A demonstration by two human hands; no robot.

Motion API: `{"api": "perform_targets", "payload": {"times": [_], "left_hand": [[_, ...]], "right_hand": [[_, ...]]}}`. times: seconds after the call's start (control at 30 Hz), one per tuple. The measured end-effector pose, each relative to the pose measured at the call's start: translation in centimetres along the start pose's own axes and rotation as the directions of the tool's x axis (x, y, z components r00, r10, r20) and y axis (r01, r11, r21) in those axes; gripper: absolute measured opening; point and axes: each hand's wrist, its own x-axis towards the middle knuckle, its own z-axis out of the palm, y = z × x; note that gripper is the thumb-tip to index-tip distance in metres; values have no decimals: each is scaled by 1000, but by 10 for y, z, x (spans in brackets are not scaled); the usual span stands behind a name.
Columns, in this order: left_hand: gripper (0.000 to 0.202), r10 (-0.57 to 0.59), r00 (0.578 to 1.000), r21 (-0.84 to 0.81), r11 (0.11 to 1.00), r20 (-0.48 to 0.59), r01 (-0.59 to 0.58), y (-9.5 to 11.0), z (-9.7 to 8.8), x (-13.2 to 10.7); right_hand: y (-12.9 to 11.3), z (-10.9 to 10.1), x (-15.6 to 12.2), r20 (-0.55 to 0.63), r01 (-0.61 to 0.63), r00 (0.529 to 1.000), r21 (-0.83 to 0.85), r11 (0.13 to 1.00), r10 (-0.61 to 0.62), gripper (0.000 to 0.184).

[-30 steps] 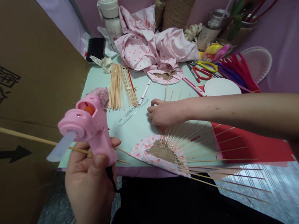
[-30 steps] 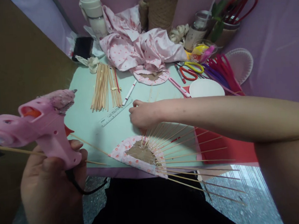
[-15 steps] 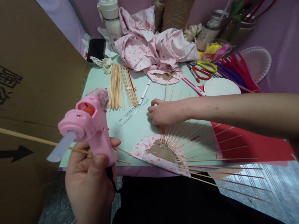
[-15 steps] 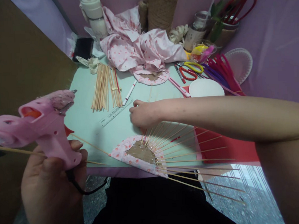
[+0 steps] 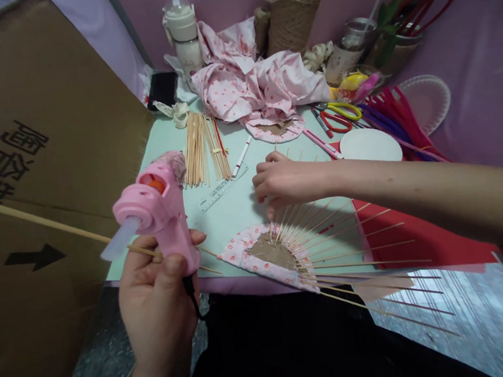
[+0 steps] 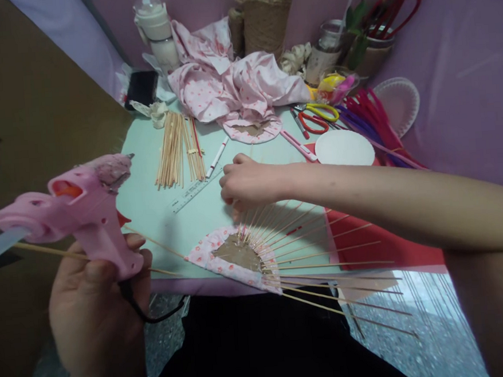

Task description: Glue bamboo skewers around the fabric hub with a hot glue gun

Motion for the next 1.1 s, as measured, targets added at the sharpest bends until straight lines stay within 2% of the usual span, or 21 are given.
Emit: {"api": "perform_targets", "payload": {"times": [0.1,0.17,0.2,0.27,0.37,0.47,0.53,0.6,0.7,0.8,0.83,0.87,0.93,1.0,1.1], "left_hand": [[32,65,998,17,998,12,-65,-5,5,2],[29,109,992,22,994,63,-110,-11,11,4],[28,123,987,21,992,101,-126,-15,16,5],[26,146,972,7,989,186,-150,-23,26,6],[27,178,935,-23,983,306,-180,-34,41,5],[31,180,901,-23,982,396,-186,-40,51,1],[32,169,887,-7,983,430,-184,-41,54,-4],[31,168,872,15,980,460,-197,-40,56,-9],[26,201,835,24,968,513,-248,-37,57,-17],[22,227,791,6,960,569,-280,-36,57,-21],[23,225,773,6,959,593,-284,-36,56,-21],[23,221,755,7,958,618,-287,-36,55,-22],[23,205,724,13,959,658,-283,-37,54,-23],[20,177,706,14,967,685,-256,-39,54,-25],[22,120,672,32,977,731,-209,-40,54,-27]], "right_hand": [[-18,-7,-17,-155,-89,982,115,989,107,25],[-36,-8,-30,-270,-90,947,290,953,172,27],[-47,-7,-35,-331,-73,918,401,913,219,27],[-69,-1,-43,-422,-32,829,621,784,368,30],[-99,12,-45,-387,45,717,855,517,579,42],[-121,24,-40,-326,187,641,944,271,695,43],[-132,28,-36,-299,279,598,947,156,743,37],[-141,31,-33,-284,356,549,930,88,786,31],[-152,34,-30,-284,435,435,897,76,854,25],[-157,38,-29,-293,433,293,889,147,910,25],[-158,40,-30,-300,422,260,890,171,918,27],[-159,42,-30,-307,412,239,891,190,921,28],[-160,47,-30,-310,408,235,892,195,921,30],[-160,54,-29,-292,441,241,883,164,925,33],[-161,65,-30,-254,518,214,848,111,943,33]]}}
